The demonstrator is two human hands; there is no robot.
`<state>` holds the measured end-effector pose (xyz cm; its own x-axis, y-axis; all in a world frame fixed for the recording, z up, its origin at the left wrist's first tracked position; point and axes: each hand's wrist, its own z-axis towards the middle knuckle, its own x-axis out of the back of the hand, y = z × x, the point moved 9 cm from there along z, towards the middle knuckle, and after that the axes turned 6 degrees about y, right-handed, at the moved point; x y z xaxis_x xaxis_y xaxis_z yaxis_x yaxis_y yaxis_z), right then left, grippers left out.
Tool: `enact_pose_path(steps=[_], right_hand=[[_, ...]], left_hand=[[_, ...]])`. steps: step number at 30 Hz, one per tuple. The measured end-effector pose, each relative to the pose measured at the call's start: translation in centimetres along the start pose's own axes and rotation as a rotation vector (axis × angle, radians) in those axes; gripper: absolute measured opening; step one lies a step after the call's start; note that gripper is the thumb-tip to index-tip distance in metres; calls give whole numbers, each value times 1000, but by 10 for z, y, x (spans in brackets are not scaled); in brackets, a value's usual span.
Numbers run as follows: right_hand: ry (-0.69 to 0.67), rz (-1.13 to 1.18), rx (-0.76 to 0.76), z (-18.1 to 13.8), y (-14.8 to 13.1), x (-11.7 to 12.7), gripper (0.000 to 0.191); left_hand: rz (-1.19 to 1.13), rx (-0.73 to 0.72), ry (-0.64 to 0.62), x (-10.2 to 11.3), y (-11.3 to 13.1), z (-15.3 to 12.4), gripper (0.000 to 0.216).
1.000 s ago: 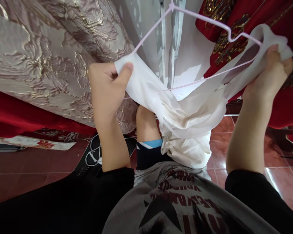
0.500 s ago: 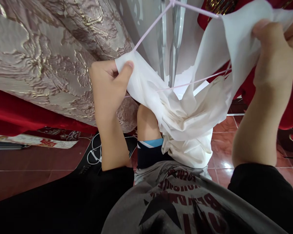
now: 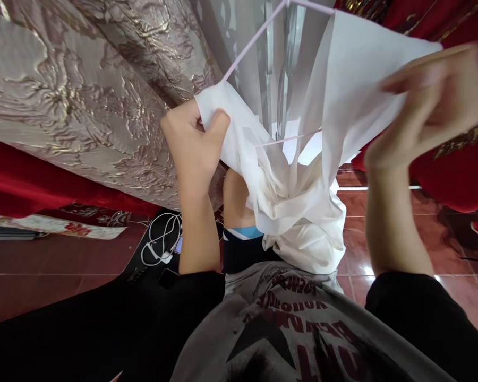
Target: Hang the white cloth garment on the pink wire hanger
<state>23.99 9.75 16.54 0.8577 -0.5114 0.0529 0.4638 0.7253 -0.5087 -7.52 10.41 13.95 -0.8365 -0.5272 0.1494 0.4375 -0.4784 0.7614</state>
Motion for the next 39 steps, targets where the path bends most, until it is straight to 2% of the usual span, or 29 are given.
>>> enact_pose_path(steps=[2, 3, 4, 6, 10, 14, 16, 18, 21, 23, 25, 28, 30, 32, 35, 39], right_hand=[[-209, -40, 284, -28, -21, -35, 34], [-325, -63, 350, -44, -22, -54, 37], [-427, -85, 340, -58, -17, -71, 42], [-499, -122, 218, -79, -1, -91, 45], [-432, -145, 25, -98, 5, -98, 43], [-369, -165, -10, -97, -10, -92, 44], [-380, -179, -10, -97, -14, -93, 43], [-384, -191, -9, -99, -15, -94, 42], [-353, -192, 1, -103, -14, -93, 41], [-332, -180, 9, -105, -14, -93, 40], [-323, -182, 9, -106, -13, -93, 39], [-309, -187, 4, -107, -12, -94, 37], [-297, -174, 2, -107, -13, -94, 36], [-293, -173, -10, -108, -12, -95, 36], [-304, -182, -34, -106, -9, -97, 38], [-325, -160, -34, -103, -4, -98, 38]], left_hand=[[-33, 47, 18, -2, -6, -5, 37], [-46, 66, 28, -3, -9, -8, 35], [-56, 81, 39, -4, -12, -11, 33], [-73, 102, 51, -5, -15, -18, 24], [-74, 83, 27, -6, -7, -24, 15], [100, 47, -63, -4, 6, -15, 28], [142, 60, -81, -3, 5, -14, 24], [99, 51, -13, -2, 3, -21, 17], [-50, -19, 205, 0, 0, -52, 44], [-145, -70, 343, -3, -1, -80, 50], [-165, -51, 356, -16, -6, -102, 56], [-181, 63, 280, -33, -15, -116, 61], [-232, 152, 205, -37, -19, -115, 55], [-288, 229, 137, -35, -20, -108, 40], [-317, 300, 115, -20, -14, -87, 15], [-441, 327, 102, -1, -4, -48, 5]])
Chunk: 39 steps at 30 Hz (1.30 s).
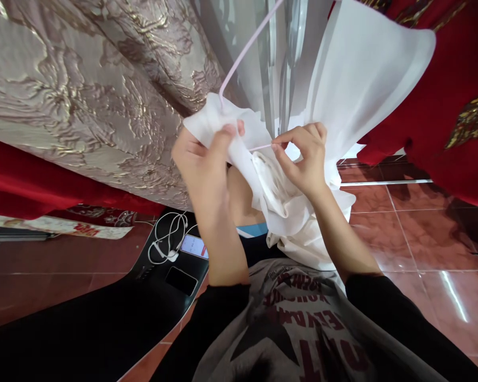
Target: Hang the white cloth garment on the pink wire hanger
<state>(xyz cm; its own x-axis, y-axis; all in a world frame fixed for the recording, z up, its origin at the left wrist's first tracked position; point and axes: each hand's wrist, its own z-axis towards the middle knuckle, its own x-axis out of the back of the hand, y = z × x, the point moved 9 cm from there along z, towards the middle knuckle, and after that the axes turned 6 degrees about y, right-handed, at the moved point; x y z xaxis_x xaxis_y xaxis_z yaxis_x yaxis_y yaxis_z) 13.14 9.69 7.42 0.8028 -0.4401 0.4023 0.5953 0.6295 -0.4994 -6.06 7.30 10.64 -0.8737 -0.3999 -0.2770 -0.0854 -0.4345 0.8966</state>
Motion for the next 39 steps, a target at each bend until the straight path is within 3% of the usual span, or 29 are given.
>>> enact_pose_path(steps=[4, 8, 10, 12, 15, 19, 22, 24, 26, 28, 29, 31, 33, 36, 39], right_hand=[[-16, 16, -2, 2, 2, 2, 40], [-22, 19, -3, 2, 2, 4, 40], [-18, 21, 1, 1, 2, 4, 38], [-32, 25, 5, -1, 1, 0, 35], [-78, 46, 32, -4, -4, -8, 30], [-121, 62, 17, -5, -15, -6, 29], [-117, 176, -47, -7, -23, 8, 24], [60, 255, -104, -10, -20, 34, 22], [373, 215, -183, -22, -3, 74, 28], [604, 104, -290, -37, 23, 105, 51], [637, 86, -342, -40, 39, 111, 68], [568, 180, -415, -37, 69, 106, 97], [422, 342, -420, -26, 84, 86, 103], [248, 402, -382, -16, 73, 54, 86], [279, 281, -350, -18, 51, 47, 69]], left_hand=[[-349, 207, -12, 22, -6, 20, 16], [-448, 162, 222, 75, -25, 12, 17], [-440, 209, 314, 88, -45, -1, 21], [-402, 303, 321, 83, -64, -13, 22], [-360, 406, 245, 54, -80, -27, 21], [-445, 367, 168, 16, -78, -35, 22], [-552, 299, 104, 2, -73, -36, 22], [-586, 288, 72, 0, -72, -35, 23], [-583, 305, 77, 1, -73, -35, 26], [-559, 330, 95, 2, -75, -35, 28], [-546, 338, 97, 2, -75, -36, 29], [-540, 331, 94, 0, -74, -36, 31], [-548, 311, 93, -1, -73, -35, 35], [-501, 311, 120, 2, -74, -36, 35], [-477, 280, 129, 5, -73, -35, 30]])
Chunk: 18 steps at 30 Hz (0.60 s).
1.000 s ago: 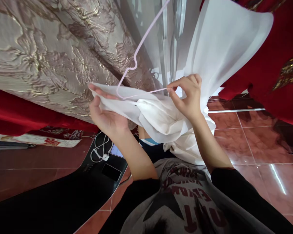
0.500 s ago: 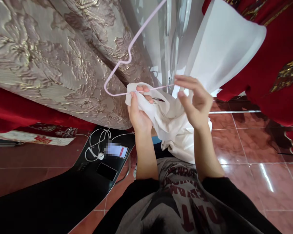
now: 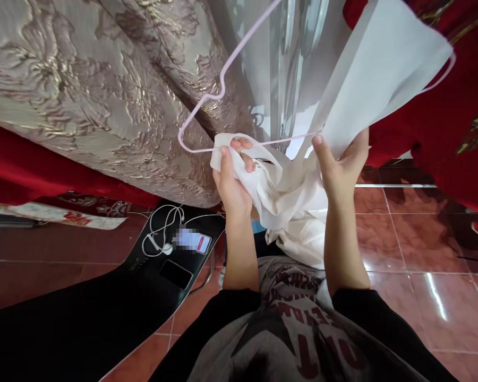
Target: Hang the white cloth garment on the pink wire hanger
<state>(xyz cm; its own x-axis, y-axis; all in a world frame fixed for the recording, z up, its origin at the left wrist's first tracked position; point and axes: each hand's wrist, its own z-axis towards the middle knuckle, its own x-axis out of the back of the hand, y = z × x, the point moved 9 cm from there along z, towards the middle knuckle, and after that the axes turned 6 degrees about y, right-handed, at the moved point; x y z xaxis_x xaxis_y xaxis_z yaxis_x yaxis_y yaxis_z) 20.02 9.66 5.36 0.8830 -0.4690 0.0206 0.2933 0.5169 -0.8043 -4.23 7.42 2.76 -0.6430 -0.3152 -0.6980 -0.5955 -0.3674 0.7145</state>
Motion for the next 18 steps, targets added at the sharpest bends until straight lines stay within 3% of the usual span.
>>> enact_pose_path(steps=[3, 5, 12, 18], right_hand=[[188, -107, 7, -8, -8, 16, 35], [291, -128, 2, -8, -10, 28, 25], [373, -160, -1, 6, -25, 41, 31], [364, -151, 14, 5, -33, 40, 37]], left_hand=[[-39, -51, -26, -1, 6, 0, 28], [-46, -60, -23, 0, 7, 0, 28], [37, -9, 38, 4, -1, 0, 29], [-60, -51, -48, 1, -2, 2, 35]])
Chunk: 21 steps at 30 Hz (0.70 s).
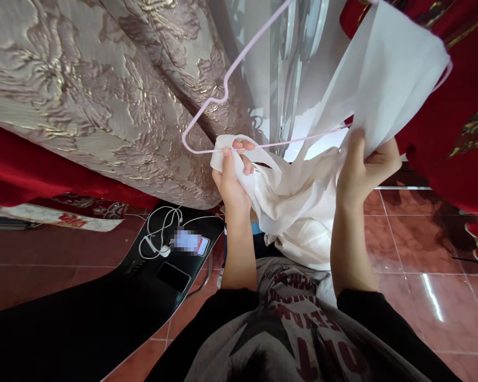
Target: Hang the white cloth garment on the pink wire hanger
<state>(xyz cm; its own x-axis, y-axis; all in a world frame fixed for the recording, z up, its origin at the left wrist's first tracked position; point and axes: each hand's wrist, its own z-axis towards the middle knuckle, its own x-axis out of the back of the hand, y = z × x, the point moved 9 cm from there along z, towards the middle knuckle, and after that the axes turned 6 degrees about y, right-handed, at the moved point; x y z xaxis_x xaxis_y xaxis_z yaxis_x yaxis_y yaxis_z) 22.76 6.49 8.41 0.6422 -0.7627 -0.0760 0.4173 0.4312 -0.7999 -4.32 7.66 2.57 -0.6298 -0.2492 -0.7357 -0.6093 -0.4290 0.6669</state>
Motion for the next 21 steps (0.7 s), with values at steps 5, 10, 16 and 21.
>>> enact_pose_path(steps=[5, 10, 16, 21], right_hand=[[-353, 5, -135, 4, 0, -24, 13], [-720, -400, -116, 12, -28, -40, 26], [-670, -353, -69, 53, -60, -47, 22], [-393, 25, -20, 134, -21, -45, 22]], left_hand=[[59, -20, 28, 2, -2, 1, 27], [67, -19, 52, 1, 3, 3, 27], [58, 7, 73, 1, 3, 4, 28], [101, 50, 98, 2, 2, 5, 31]])
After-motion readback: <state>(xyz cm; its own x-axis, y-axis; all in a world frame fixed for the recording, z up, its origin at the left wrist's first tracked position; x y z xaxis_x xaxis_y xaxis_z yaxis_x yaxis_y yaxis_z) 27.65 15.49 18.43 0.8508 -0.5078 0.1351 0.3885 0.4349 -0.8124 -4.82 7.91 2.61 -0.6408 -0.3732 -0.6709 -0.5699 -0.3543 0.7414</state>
